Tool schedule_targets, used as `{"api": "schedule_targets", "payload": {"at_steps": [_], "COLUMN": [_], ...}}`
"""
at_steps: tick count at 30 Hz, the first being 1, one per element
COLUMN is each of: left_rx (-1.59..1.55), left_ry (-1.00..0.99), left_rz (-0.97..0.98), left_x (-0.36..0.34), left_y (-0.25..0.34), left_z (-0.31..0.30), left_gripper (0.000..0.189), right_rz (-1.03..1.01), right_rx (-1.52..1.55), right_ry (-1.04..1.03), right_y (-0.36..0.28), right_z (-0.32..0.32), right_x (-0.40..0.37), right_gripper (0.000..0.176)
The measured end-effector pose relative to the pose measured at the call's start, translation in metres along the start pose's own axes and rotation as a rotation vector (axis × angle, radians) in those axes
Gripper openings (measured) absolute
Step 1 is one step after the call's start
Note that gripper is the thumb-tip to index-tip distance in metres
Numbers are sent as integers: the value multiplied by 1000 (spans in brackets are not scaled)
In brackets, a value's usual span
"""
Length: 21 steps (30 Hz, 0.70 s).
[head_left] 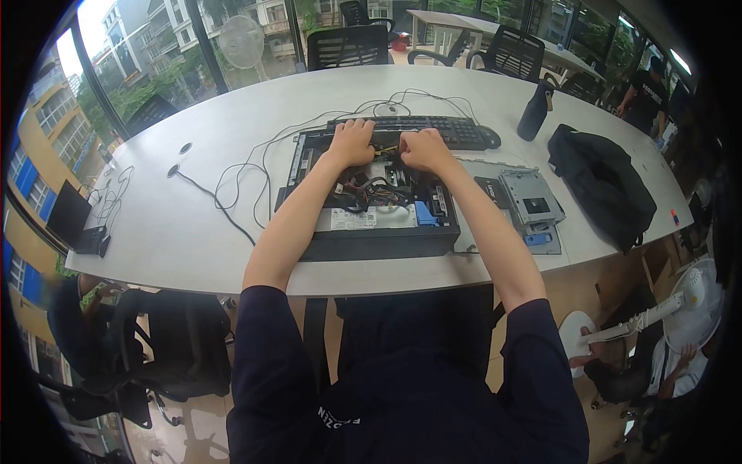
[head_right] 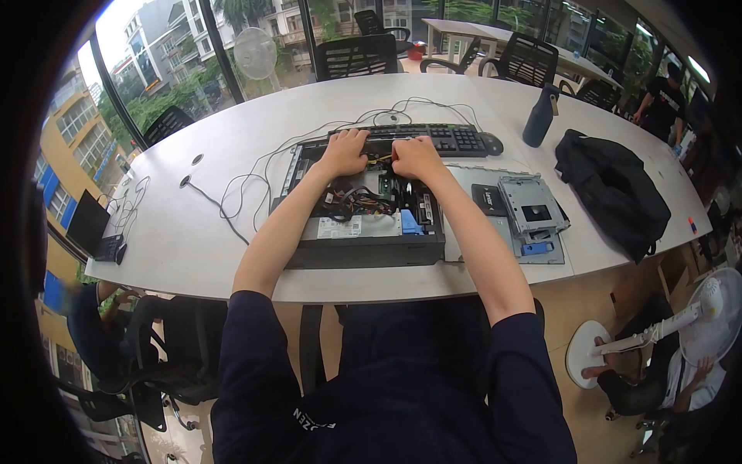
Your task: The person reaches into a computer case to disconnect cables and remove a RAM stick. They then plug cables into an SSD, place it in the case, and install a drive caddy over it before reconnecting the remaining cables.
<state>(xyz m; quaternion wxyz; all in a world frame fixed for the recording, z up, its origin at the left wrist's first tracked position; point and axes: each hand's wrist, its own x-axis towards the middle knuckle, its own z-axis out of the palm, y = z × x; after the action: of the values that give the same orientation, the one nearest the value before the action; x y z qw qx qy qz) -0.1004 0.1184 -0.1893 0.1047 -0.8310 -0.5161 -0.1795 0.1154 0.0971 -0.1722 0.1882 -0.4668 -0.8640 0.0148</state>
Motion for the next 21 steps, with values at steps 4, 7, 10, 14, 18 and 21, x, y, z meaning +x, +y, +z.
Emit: {"api": "schedule_targets", "payload": {"at_steps": [4,7,10,14,18,21], "left_rx": [-6,-10,-4,19,28,-4], "left_ry": [-14,-4,-16,-9,-6,-10], "left_rz": [-1,5,9,19,30,47], "left_x": [0,-1,0,-1,-1,-2], "left_y": [1,1,-1,1,1,-2], "left_z": [-4,-4,-2,-2,-3,-5], "left_gripper": [57,58,60,64,66,67], "right_rz": [27,64,87,74,38,-1], "right_rx": [-62,-89,-83,-109,-145,-153], "right_ry": [-46,-51,-37,-74,-106,-143], "right_y": [-7,-13,-17,-22,-26,-25], "right_z": [2,8,9,7,8,9], "right_x": [6,12,12,8,7,8], "right_gripper": [18,20,21,22,20,20]}}
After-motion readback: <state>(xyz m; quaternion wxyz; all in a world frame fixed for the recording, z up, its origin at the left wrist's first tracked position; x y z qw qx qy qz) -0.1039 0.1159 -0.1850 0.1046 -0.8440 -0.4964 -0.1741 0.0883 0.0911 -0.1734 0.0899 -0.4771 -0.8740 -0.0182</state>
